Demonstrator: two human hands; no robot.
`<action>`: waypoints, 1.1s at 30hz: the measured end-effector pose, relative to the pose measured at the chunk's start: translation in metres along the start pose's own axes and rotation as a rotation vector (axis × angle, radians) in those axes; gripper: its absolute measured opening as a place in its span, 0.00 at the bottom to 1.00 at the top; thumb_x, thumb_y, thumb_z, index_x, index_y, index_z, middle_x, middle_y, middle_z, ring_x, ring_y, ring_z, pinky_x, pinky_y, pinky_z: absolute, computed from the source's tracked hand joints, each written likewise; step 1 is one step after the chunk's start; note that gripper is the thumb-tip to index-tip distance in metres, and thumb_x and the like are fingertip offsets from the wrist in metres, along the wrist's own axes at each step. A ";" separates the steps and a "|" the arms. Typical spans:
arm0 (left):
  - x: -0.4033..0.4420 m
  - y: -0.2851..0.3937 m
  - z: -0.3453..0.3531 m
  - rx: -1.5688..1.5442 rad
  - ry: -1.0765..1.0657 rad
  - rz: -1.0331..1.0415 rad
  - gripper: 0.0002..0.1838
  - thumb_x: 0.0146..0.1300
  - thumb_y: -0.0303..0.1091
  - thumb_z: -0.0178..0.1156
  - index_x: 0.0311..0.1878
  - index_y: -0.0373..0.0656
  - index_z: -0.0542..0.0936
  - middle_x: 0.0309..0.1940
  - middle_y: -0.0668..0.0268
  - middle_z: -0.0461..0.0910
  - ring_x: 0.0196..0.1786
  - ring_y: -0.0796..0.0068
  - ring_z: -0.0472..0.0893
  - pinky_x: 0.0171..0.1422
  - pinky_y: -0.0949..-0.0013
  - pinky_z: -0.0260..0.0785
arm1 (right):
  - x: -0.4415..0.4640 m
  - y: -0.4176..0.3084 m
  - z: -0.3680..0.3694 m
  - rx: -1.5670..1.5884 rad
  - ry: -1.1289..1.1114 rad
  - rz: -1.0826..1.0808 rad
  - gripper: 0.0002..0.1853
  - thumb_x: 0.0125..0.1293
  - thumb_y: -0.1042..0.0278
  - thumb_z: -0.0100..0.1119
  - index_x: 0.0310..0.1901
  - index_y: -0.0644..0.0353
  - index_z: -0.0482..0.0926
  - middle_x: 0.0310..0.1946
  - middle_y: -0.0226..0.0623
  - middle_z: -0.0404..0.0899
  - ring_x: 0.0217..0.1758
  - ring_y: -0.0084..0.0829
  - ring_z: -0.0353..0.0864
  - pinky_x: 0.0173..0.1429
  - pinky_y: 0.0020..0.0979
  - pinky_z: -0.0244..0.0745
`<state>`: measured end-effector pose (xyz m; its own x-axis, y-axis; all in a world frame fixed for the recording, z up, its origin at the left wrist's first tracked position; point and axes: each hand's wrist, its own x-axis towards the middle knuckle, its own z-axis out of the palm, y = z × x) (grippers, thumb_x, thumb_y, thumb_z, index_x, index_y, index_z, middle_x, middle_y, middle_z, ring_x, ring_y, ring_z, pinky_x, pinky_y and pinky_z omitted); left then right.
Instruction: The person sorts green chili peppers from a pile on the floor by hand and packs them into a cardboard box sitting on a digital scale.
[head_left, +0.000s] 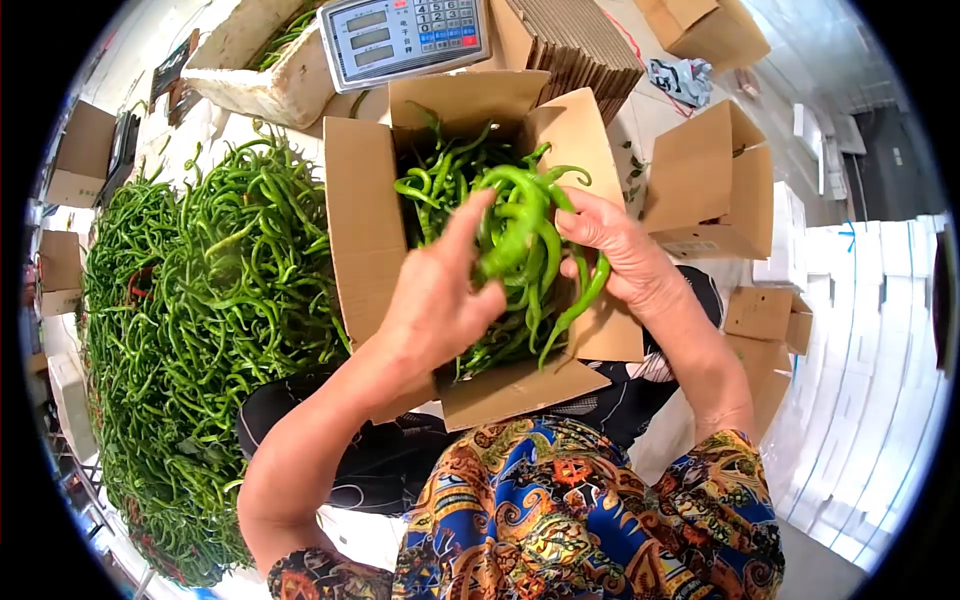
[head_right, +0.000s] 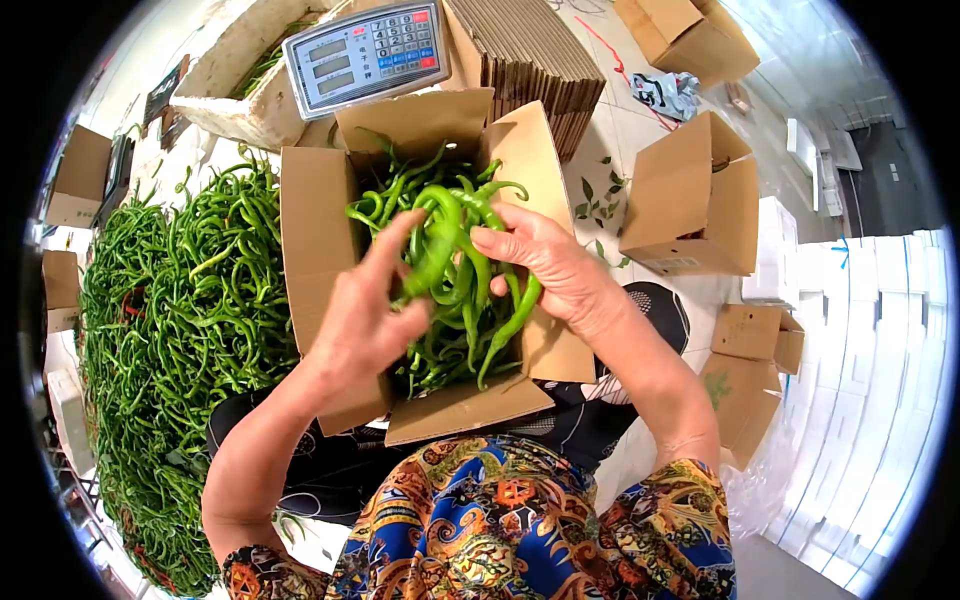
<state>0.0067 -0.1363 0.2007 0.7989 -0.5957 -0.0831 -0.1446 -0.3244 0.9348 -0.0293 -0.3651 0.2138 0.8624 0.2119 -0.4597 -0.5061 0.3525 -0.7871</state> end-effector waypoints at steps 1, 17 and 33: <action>0.004 0.004 -0.004 -0.127 0.065 -0.025 0.35 0.56 0.26 0.65 0.69 0.37 0.66 0.47 0.56 0.80 0.44 0.65 0.81 0.50 0.66 0.74 | 0.000 -0.003 -0.001 -0.044 0.007 -0.024 0.25 0.66 0.62 0.66 0.61 0.61 0.72 0.45 0.26 0.78 0.41 0.15 0.77 0.35 0.16 0.74; -0.010 0.020 -0.083 -0.903 0.291 0.005 0.16 0.63 0.27 0.61 0.52 0.30 0.77 0.37 0.58 0.83 0.32 0.76 0.78 0.40 0.74 0.71 | -0.038 -0.047 -0.013 -0.109 -0.215 0.017 0.17 0.69 0.71 0.57 0.56 0.70 0.74 0.39 0.35 0.80 0.28 0.09 0.70 0.19 0.10 0.58; -0.026 0.021 -0.069 0.339 0.313 0.576 0.21 0.52 0.15 0.61 0.52 0.38 0.81 0.44 0.58 0.81 0.42 0.65 0.83 0.45 0.67 0.76 | 0.022 0.024 -0.023 -1.133 -0.088 -0.498 0.13 0.68 0.62 0.59 0.49 0.60 0.78 0.44 0.41 0.79 0.48 0.37 0.79 0.52 0.37 0.76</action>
<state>0.0231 -0.0765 0.2465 0.6635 -0.5193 0.5386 -0.7236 -0.2624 0.6384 -0.0219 -0.3733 0.1753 0.9341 0.3568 -0.0143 0.2034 -0.5647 -0.7999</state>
